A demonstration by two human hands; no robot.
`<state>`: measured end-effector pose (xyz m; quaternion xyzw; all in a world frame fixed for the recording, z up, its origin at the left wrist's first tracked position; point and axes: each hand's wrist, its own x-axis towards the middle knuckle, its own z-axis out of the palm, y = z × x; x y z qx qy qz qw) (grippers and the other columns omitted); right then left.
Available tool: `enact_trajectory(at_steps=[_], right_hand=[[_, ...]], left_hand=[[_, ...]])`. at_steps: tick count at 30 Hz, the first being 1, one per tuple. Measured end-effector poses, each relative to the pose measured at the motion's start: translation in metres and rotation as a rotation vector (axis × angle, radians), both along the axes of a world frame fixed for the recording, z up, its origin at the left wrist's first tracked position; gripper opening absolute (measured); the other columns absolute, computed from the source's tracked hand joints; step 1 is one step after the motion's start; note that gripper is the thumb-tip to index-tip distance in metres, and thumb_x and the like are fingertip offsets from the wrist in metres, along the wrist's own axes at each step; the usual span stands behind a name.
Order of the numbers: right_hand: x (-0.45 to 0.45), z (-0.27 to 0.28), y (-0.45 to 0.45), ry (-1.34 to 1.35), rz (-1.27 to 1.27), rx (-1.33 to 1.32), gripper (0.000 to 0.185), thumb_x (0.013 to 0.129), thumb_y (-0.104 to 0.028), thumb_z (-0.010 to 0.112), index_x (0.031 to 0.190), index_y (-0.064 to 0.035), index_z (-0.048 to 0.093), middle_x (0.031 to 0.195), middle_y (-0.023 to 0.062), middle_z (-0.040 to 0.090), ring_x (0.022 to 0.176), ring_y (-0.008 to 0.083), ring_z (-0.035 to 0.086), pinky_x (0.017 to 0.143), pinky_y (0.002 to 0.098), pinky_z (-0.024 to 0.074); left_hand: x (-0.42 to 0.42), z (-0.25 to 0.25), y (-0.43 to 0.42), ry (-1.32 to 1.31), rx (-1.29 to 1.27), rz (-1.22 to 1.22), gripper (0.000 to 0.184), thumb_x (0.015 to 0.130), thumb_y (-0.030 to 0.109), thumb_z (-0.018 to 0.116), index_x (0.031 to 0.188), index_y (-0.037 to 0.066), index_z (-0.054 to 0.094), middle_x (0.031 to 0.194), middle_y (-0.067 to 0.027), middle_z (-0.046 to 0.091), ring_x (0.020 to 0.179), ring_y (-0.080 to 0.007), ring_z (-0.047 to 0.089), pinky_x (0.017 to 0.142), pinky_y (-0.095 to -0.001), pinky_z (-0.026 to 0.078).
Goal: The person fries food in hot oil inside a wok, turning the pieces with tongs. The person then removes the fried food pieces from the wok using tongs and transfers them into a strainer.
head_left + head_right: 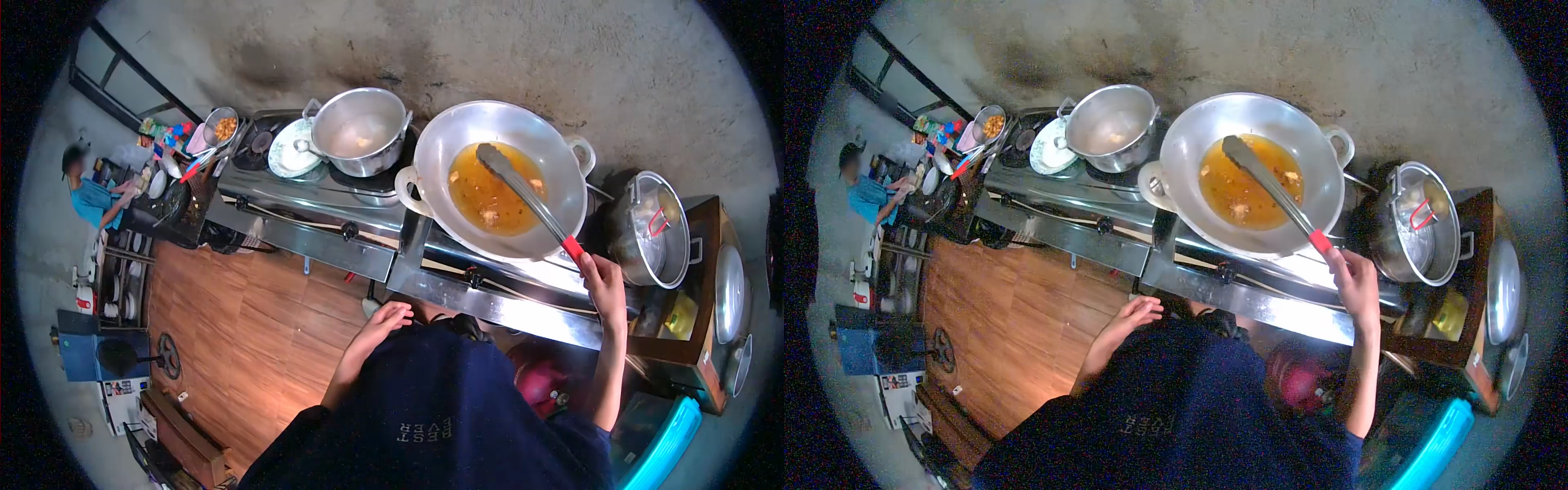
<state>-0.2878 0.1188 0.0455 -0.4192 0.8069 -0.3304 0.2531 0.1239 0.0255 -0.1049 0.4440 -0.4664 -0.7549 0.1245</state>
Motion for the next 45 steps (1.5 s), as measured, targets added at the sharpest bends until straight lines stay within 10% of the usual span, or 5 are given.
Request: enact_trajectory(at_steps=[19, 23, 29, 45], right_hand=[[0.032, 0.001, 0.015, 0.249, -0.036, -0.002, 0.040, 0.092, -0.031, 0.054, 0.079, 0.0064, 0.059, 0.054, 0.0094, 0.043, 0.054, 0.0134, 0.039, 0.049, 0.0317, 0.0311], [0.027, 0.000, 0.019, -0.103, -0.130, -0.065, 0.039, 0.093, -0.035, 0.053, 0.074, -0.0004, 0.059, 0.056, -0.0064, 0.044, 0.049, 0.0033, 0.035, 0.042, 0.0235, 0.0241], [0.054, 0.021, -0.003, -0.609, -0.205, -0.149, 0.037, 0.095, -0.036, 0.050, 0.072, -0.0067, 0.052, 0.050, -0.0086, 0.036, 0.037, 0.0003, 0.029, 0.033, 0.0194, 0.0182], [0.393, 0.071, -0.357, -0.722, 0.170, -0.041, 0.044, 0.089, -0.047, 0.056, 0.071, -0.0074, 0.054, 0.053, -0.0072, 0.037, 0.041, 0.0052, 0.029, 0.038, 0.0237, 0.0196]], left_hand=[[0.008, -0.021, -0.003, 0.108, 0.009, 0.073, 0.033, 0.094, 0.030, 0.054, 0.115, 0.005, 0.054, 0.109, -0.0095, 0.060, 0.096, -0.0186, 0.059, 0.084, -0.0306, 0.047], [0.010, -0.008, -0.015, 0.063, 0.006, -0.014, 0.035, 0.095, 0.032, 0.051, 0.118, 0.006, 0.052, 0.111, -0.0094, 0.059, 0.101, -0.0187, 0.058, 0.088, -0.0304, 0.046], [0.026, -0.019, -0.045, 0.059, 0.014, -0.109, 0.035, 0.096, 0.034, 0.048, 0.118, 0.006, 0.052, 0.112, -0.0090, 0.059, 0.102, -0.0175, 0.059, 0.089, -0.0298, 0.045], [0.301, -0.050, -0.173, 0.091, 0.054, 0.103, 0.038, 0.095, 0.036, 0.050, 0.119, 0.006, 0.052, 0.111, -0.0082, 0.059, 0.099, -0.0171, 0.059, 0.085, -0.0289, 0.045]])
